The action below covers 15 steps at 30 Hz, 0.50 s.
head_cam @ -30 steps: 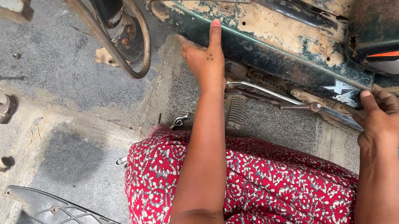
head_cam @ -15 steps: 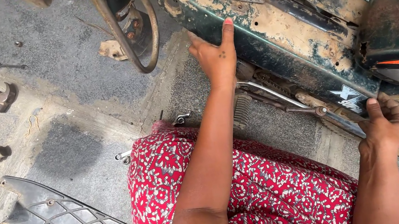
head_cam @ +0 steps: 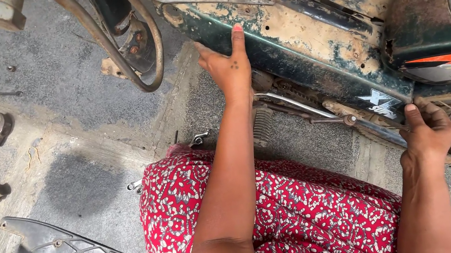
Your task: The person sits on the floor beside a scooter and works on its side panel. They lift the dusty panel off the frame, hold and turn it, then align it back against the scooter body and press it into place, finally reaching for wrenches on the floor.
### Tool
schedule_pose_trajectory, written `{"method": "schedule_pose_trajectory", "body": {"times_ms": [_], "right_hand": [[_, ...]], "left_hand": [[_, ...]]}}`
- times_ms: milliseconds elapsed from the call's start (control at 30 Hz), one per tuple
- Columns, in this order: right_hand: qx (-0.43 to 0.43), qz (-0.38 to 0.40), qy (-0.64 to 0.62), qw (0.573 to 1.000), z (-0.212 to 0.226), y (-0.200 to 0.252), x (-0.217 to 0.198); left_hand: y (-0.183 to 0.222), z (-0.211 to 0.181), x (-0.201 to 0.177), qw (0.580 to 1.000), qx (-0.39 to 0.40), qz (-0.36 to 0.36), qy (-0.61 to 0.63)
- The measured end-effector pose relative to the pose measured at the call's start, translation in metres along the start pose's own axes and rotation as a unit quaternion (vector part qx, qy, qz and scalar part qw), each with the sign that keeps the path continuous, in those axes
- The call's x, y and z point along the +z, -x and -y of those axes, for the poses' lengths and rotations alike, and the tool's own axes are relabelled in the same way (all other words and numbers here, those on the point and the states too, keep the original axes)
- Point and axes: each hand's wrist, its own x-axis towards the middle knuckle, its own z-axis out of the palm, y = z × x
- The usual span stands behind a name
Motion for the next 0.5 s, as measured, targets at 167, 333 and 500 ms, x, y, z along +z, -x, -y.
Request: {"method": "schedule_pose_trajectory", "body": {"times_ms": [167,333,500], "right_hand": [[-0.021,0.017,-0.023,0.999,-0.002,0.001,0.002],[-0.034,0.011,-0.028,0.999,-0.011,-0.004,-0.006],[-0.009,0.008,-0.035,0.999,-0.020,-0.010,-0.023]], "left_hand": [[-0.004,0.010,0.001,1.000,0.018,-0.012,0.006],[0.007,0.005,-0.002,0.998,0.028,-0.014,0.045],[0.016,0.031,-0.005,0.982,0.126,-0.100,-0.099]]}}
